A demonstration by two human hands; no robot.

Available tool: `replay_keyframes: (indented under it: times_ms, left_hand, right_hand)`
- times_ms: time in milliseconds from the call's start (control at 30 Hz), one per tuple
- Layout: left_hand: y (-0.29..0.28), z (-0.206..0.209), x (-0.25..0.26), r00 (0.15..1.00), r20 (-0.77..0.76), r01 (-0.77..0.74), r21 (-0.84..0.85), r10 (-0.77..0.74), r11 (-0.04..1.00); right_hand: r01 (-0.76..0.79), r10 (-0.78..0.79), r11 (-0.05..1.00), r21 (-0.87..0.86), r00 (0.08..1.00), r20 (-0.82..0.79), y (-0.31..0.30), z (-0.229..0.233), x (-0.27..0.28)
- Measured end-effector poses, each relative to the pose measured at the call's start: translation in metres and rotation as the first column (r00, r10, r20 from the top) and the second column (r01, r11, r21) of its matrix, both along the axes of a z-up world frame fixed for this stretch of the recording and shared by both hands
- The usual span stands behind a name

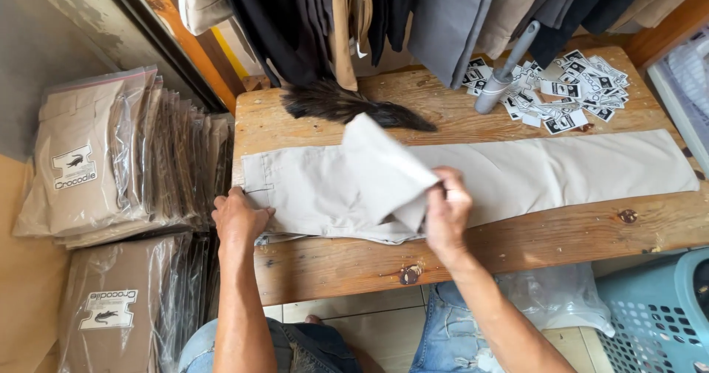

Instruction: Smoothing, cleaning with a lint roller, and folding a pair of pants on a low wooden table.

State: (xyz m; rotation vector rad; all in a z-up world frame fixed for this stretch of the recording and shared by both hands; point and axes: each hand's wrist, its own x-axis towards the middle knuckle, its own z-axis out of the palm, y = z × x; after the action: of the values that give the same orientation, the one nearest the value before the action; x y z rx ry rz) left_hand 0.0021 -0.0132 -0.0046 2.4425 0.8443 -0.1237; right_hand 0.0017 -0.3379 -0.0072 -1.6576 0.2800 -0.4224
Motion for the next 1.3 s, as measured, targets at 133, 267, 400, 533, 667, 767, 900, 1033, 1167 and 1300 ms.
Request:
replay_keyframes:
  times_ms: [133, 267, 400, 533, 667, 767, 900, 1033, 1167, 1300]
  left_hand:
    - [-0.001, -0.008, 0.005, 0.999, -0.027, -0.027, 0.024, 0.027, 0.999]
    - [0.009, -0.027, 0.013, 0.998, -0.055, -0.037, 0.059, 0.041, 0.998]
    - [0.011, -0.031, 0.016, 0.997, -0.043, -0.055, 0.063, 0.058, 0.997]
    - [0.012, -0.019, 0.008, 0.999, 0.006, -0.050, 0.032, 0.050, 0.998]
    - [0.026, -0.010, 0.007, 0.993, -0.036, -0.109, 0.128, 0.115, 0.986]
    - [0.031, -0.032, 0.019, 0.989, -0.003, -0.136, 0.335, 0.145, 0.932]
    - [-0.046, -0.045, 0.012, 0.873, 0.269, 0.245, 0.477, -0.406, 0.844]
    - [-0.117, -0.058, 0.008, 0.714, 0.113, 0.604, 0.400, -0.691, 0.690]
    - [-0.129, -0.060, 0.003, 0.658, 0.035, 0.663, 0.447, -0.752, 0.601]
    - [-0.125, -0.066, 0.003, 0.641, 0.047, 0.665, 0.464, -0.766, 0.585]
  right_hand:
    - [0.250, -0.271, 0.957, 0.147, 0.950, 0.153, -0.100, -0.021, 0.017]
    - [0.365, -0.370, 0.922, 0.128, 0.929, 0.021, -0.208, -0.070, 0.028]
    - [0.290, -0.325, 0.897, -0.334, 0.944, -0.054, -0.260, -0.086, 0.026]
    - [0.157, -0.319, 0.772, -0.615, 0.934, -0.161, -0.244, -0.047, 0.032]
    - [0.115, -0.034, 0.483, -0.868, 0.993, 0.113, -0.242, -0.069, 0.048]
    - [0.114, 0.092, 0.330, -0.937, 0.984, 0.152, -0.217, -0.067, 0.038]
    - [0.154, 0.058, 0.368, -0.917, 0.981, 0.188, -0.200, -0.070, 0.035]
    - [0.140, 0.180, 0.324, -0.936, 0.962, 0.206, -0.181, -0.057, 0.047]
    - [0.081, 0.142, 0.657, -0.749, 0.963, 0.229, -0.203, -0.065, 0.061]
    - [0.366, -0.364, 0.927, 0.080, 0.930, -0.041, -0.274, -0.085, 0.072]
